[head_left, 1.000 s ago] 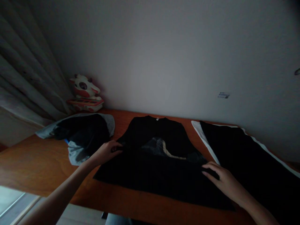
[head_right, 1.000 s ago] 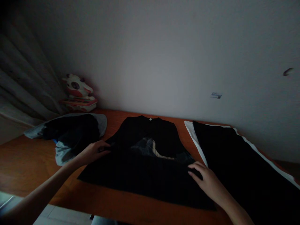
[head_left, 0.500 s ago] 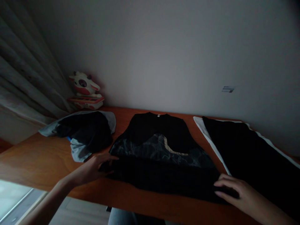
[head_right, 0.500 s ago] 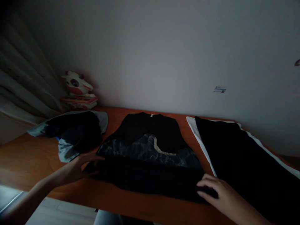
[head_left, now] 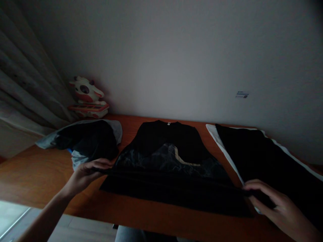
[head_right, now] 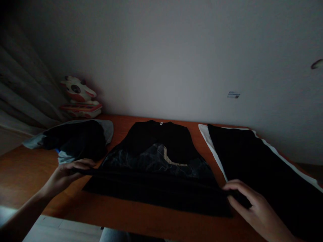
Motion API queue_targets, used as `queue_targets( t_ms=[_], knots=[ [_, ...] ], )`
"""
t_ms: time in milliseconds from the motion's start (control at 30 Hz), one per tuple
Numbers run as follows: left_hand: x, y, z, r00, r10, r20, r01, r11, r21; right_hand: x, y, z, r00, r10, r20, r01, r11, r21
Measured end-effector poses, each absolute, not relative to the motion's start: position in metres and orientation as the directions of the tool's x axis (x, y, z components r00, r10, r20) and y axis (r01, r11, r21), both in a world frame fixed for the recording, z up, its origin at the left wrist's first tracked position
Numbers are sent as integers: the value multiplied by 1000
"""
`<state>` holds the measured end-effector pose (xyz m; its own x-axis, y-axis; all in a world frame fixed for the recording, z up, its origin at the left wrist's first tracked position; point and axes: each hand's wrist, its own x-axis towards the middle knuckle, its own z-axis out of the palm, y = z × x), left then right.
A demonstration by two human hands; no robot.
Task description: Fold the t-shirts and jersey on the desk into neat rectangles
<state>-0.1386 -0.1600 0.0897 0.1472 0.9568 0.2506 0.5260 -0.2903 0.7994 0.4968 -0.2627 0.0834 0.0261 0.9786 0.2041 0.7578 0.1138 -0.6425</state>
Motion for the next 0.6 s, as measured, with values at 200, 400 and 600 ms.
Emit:
queue_targets(
  t_ms=[200,400,600],
  knots=[
    [-133,-152,83,176,978,110,675,-202,709,490,-255,74,-1,987,158,737,107,-667],
    [-138,-158,70,277,941,197,771,-339,538,494,-256,64,-10,982,187,770,127,-626],
    [-128,-172,53,374,909,184,758,-414,504,469,-258,49,-96,985,144,797,163,-582]
  ],
)
